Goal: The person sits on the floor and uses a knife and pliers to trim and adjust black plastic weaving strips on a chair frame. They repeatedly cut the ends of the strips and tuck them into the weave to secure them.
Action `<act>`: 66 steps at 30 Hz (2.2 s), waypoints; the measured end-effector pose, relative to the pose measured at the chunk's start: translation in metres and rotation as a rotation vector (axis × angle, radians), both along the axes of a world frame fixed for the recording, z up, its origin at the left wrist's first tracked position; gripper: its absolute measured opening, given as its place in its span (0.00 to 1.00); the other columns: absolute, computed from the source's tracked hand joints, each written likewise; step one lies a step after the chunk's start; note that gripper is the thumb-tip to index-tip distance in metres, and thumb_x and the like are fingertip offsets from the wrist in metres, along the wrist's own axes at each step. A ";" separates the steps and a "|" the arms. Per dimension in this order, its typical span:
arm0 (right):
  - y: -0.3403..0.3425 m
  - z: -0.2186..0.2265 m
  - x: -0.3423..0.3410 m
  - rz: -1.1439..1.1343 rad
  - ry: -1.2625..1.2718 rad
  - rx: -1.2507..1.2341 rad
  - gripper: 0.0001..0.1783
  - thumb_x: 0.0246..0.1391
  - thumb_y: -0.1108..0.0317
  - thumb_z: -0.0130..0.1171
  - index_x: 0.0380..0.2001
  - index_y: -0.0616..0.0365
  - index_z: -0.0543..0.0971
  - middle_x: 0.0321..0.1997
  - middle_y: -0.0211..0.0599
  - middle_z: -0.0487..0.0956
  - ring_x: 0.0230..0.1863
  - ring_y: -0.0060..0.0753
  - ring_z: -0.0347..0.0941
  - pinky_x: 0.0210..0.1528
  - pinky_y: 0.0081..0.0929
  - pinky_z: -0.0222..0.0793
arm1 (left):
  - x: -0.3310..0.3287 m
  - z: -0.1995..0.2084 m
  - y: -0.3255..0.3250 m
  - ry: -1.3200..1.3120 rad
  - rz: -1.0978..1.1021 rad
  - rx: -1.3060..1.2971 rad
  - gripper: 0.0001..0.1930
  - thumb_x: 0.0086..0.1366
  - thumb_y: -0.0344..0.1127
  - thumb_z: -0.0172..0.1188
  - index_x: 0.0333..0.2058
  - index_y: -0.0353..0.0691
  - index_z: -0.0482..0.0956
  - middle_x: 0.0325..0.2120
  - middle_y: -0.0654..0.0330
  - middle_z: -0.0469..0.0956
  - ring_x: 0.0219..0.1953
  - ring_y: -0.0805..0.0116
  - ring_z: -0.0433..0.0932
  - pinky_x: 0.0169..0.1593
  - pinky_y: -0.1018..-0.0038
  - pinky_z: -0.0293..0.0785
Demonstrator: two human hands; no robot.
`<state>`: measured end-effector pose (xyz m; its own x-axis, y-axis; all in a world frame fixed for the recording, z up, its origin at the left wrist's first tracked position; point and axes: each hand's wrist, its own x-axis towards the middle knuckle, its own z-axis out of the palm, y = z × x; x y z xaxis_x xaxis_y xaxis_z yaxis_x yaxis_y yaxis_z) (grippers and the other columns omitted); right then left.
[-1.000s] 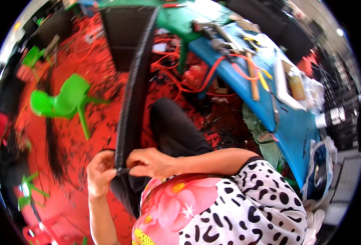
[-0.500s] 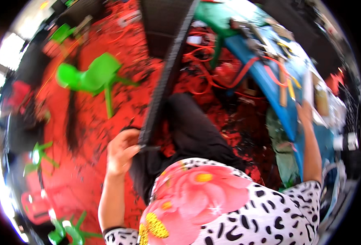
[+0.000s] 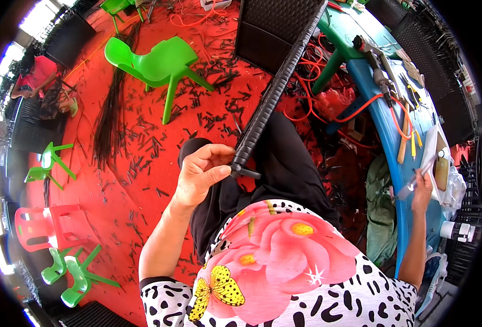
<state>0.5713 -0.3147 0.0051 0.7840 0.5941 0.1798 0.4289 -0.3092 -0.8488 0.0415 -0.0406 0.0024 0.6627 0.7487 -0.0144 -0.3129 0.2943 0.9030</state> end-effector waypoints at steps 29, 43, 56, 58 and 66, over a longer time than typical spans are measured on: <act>0.206 0.060 -0.273 1.476 0.071 -0.361 0.17 0.54 0.72 0.51 0.48 0.63 0.70 0.39 0.51 0.76 0.39 0.53 0.73 0.40 0.37 0.69 | 0.005 -0.004 -0.010 0.001 0.116 0.118 0.20 0.59 0.36 0.60 0.44 0.27 0.71 0.43 0.53 0.72 0.43 0.69 0.73 0.47 0.75 0.68; 0.203 0.043 -0.266 1.575 0.155 -0.317 0.17 0.54 0.72 0.53 0.48 0.62 0.71 0.40 0.49 0.76 0.41 0.51 0.73 0.42 0.36 0.70 | 0.006 -0.002 -0.012 0.017 0.123 0.071 0.22 0.57 0.37 0.62 0.44 0.27 0.71 0.43 0.53 0.73 0.44 0.68 0.74 0.48 0.74 0.68; 0.206 0.045 -0.250 1.745 -0.069 -0.339 0.17 0.54 0.70 0.51 0.49 0.58 0.71 0.41 0.45 0.76 0.40 0.48 0.74 0.42 0.36 0.71 | 0.007 -0.004 -0.013 0.015 0.136 0.080 0.21 0.57 0.36 0.62 0.44 0.26 0.71 0.43 0.52 0.73 0.45 0.65 0.74 0.50 0.71 0.67; 0.200 0.043 -0.252 1.635 0.061 -0.210 0.17 0.53 0.72 0.52 0.47 0.60 0.72 0.40 0.46 0.76 0.39 0.48 0.74 0.41 0.35 0.71 | 0.008 -0.003 -0.012 0.031 0.122 0.082 0.21 0.57 0.36 0.61 0.44 0.26 0.70 0.43 0.52 0.73 0.45 0.64 0.73 0.51 0.71 0.67; 0.206 0.039 -0.261 1.578 -0.104 -0.179 0.15 0.49 0.73 0.55 0.43 0.55 0.73 0.25 0.41 0.73 0.28 0.47 0.72 0.30 0.36 0.69 | 0.007 -0.003 -0.014 0.043 0.119 0.076 0.21 0.57 0.36 0.61 0.45 0.26 0.71 0.43 0.52 0.73 0.45 0.65 0.74 0.50 0.72 0.68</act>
